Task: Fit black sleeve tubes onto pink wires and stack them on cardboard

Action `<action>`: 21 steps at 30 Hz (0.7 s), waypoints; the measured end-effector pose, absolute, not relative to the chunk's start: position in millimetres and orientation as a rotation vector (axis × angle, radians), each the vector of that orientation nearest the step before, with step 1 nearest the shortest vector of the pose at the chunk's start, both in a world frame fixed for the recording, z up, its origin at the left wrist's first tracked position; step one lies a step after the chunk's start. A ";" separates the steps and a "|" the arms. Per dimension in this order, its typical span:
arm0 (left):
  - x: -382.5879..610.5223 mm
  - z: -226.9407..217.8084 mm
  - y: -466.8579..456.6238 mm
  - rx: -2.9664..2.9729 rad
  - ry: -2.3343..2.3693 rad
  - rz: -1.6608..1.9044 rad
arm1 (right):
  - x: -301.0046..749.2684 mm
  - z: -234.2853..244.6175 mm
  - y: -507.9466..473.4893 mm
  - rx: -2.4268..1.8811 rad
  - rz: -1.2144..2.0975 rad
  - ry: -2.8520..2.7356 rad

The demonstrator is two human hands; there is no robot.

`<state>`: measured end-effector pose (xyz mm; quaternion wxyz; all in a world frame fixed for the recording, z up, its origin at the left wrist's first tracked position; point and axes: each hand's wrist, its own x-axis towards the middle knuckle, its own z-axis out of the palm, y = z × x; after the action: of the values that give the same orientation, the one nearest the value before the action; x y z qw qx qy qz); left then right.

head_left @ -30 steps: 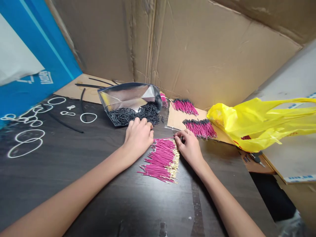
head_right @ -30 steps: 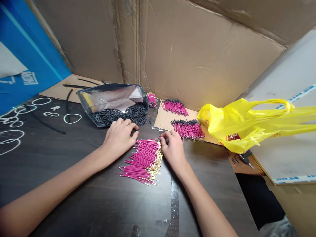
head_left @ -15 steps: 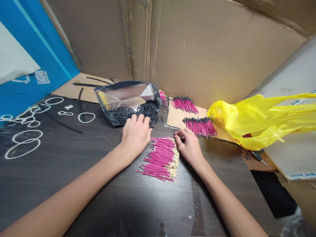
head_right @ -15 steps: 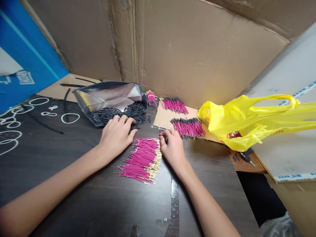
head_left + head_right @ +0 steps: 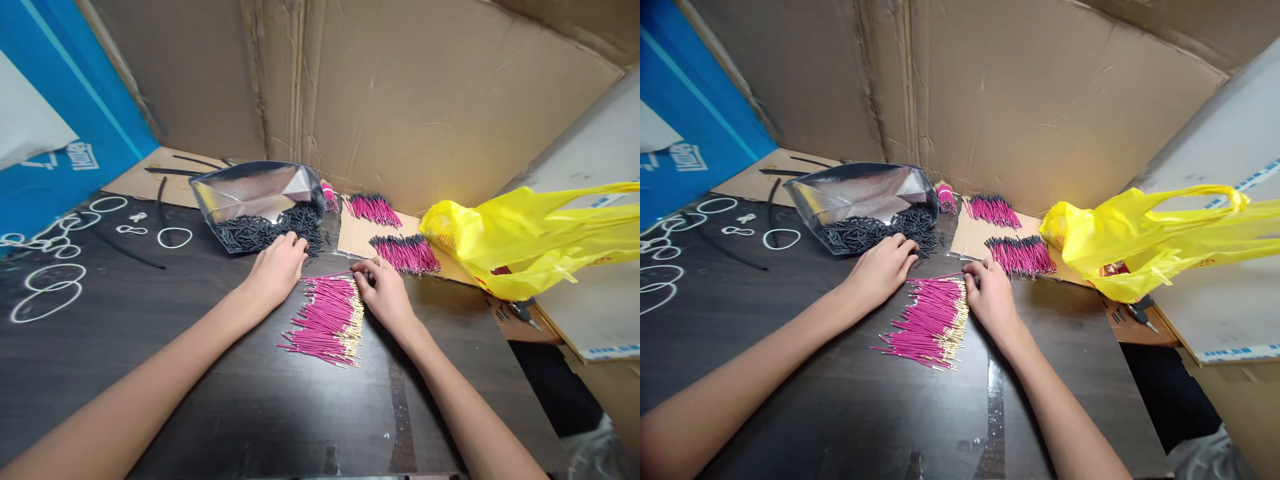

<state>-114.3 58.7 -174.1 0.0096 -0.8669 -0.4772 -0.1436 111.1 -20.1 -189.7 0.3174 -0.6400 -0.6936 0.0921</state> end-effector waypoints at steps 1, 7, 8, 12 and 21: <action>-115.2 -175.4 60.3 -2.727 -1.475 -0.483 | 111.6 -188.9 -20.4 -1.684 0.245 -1.835; -113.2 -182.5 63.0 -2.865 -1.411 -0.875 | 107.7 -181.8 -27.1 -1.613 0.278 -1.934; -111.7 -183.2 62.2 -2.890 -1.391 -0.937 | 105.9 -180.6 -28.5 -1.593 0.289 -1.961; -105.6 -185.2 58.6 -2.979 -1.303 -1.025 | 99.5 -177.4 -32.3 -1.500 0.357 -2.059; -99.8 -181.3 52.9 -3.217 -1.115 -1.045 | 96.4 -171.0 -38.2 -1.394 0.450 -2.185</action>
<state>-99.8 52.9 -181.3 -0.2084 -0.8835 -0.3063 -0.2869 96.4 -38.2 -171.0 0.2528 -0.5126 -0.8037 0.1657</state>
